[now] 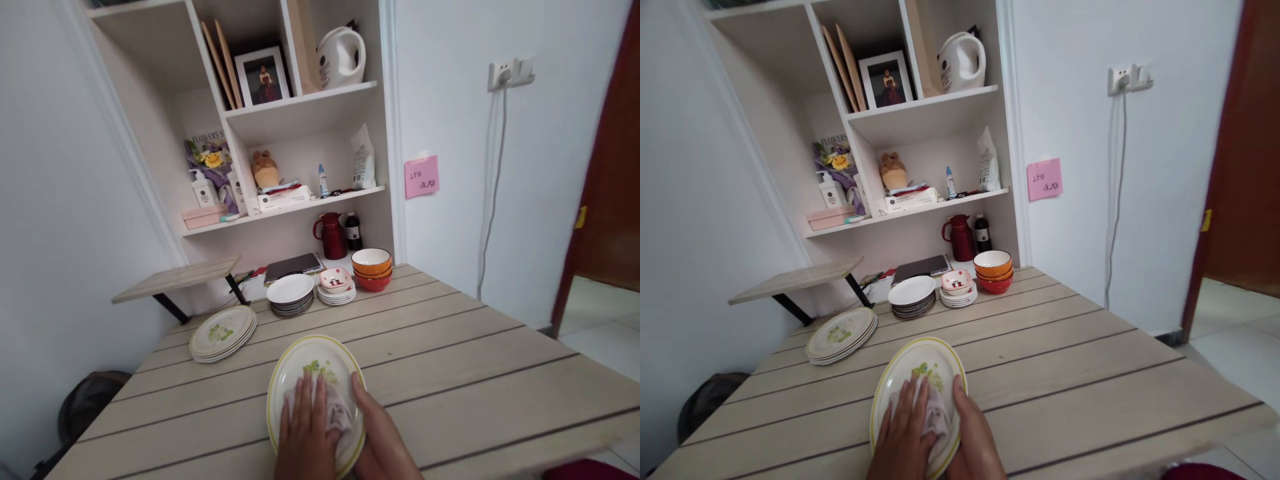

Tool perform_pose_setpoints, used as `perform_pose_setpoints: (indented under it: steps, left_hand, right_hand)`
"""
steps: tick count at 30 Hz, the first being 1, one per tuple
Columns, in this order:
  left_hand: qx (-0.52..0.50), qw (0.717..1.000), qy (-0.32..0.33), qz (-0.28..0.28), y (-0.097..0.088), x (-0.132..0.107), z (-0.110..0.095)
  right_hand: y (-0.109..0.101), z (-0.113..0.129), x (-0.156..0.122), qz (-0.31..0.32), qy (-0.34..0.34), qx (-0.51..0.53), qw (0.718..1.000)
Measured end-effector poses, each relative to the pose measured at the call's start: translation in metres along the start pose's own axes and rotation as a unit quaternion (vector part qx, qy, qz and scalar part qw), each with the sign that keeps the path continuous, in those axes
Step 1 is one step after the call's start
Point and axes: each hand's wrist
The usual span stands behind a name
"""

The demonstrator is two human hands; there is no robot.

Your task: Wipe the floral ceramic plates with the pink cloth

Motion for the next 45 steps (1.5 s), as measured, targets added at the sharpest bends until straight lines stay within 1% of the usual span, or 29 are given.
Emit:
perform_pose_setpoints:
  steps: [2, 3, 5, 7, 10, 13, 16, 23, 26, 28, 34, 37, 39, 42, 45]
  left_hand:
    - [-0.01, 1.0, 0.025, 0.009, -0.005, 0.003, -0.004]
    - [-0.017, 0.999, 0.043, 0.003, -0.007, 0.006, -0.006]
    - [-0.029, 0.997, 0.066, -0.017, -0.011, 0.014, -0.008]
    - [-0.039, 0.995, 0.073, -0.051, -0.012, 0.025, -0.01]
    - [-0.043, 0.994, 0.057, -0.088, -0.01, 0.037, -0.012]
    - [-0.035, 0.994, 0.026, -0.101, -0.007, 0.043, -0.011]
    - [-0.025, 0.993, -0.004, -0.112, -0.006, 0.044, -0.005]
    - [0.024, 0.991, -0.069, -0.114, -0.002, 0.034, 0.021]
    - [0.042, 0.988, -0.087, -0.12, 0.001, 0.024, 0.027]
    - [0.045, 0.989, -0.086, -0.116, 0.001, 0.016, 0.029]
    - [0.04, 0.995, -0.043, -0.081, -0.003, -0.007, 0.028]
    - [0.026, 0.998, -0.018, -0.061, 0.001, -0.019, 0.027]
    - [0.015, 0.998, -0.015, -0.054, 0.005, -0.023, 0.025]
    - [-0.013, 0.998, 0.001, -0.062, 0.009, -0.022, 0.017]
    - [-0.046, 0.995, 0.039, -0.079, 0.007, -0.013, 0.003]
  right_hand:
    - [-0.003, -0.002, 0.003, -0.013, -0.032, 0.011, 0.999]
    - [-0.005, -0.003, 0.005, -0.017, -0.049, 0.015, 0.999]
    - [-0.009, -0.005, 0.008, -0.018, -0.08, 0.015, 0.997]
    - [-0.012, -0.006, 0.01, -0.013, -0.094, 0.008, 0.995]
    - [-0.013, -0.005, 0.01, -0.001, -0.091, 0.0, 0.996]
    - [-0.009, -0.002, 0.009, 0.002, -0.074, -0.002, 0.997]
    - [-0.006, -0.002, 0.007, -0.004, -0.062, -0.002, 0.998]
    - [-0.002, -0.006, 0.001, -0.033, -0.054, 0.013, 0.998]
    - [0.0, -0.005, -0.004, -0.037, -0.049, 0.01, 0.998]
    - [-0.001, -0.004, -0.006, -0.033, -0.039, 0.006, 0.999]
    - [-0.003, -0.002, -0.008, -0.033, -0.005, 0.009, 0.999]
    - [-0.001, -0.001, -0.01, -0.031, 0.012, 0.002, 0.999]
    - [0.0, -0.001, -0.011, -0.034, 0.017, -0.002, 0.999]
    - [-0.001, -0.002, -0.012, -0.045, 0.012, 0.0, 0.999]
    - [-0.005, -0.003, -0.008, -0.044, 0.001, 0.0, 0.999]
Point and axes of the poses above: each hand's wrist, its own x-axis towards the middle knuckle, its own y-axis out of the palm, z = x × y, and after that the axes turned 6 degrees about -z, right-handed
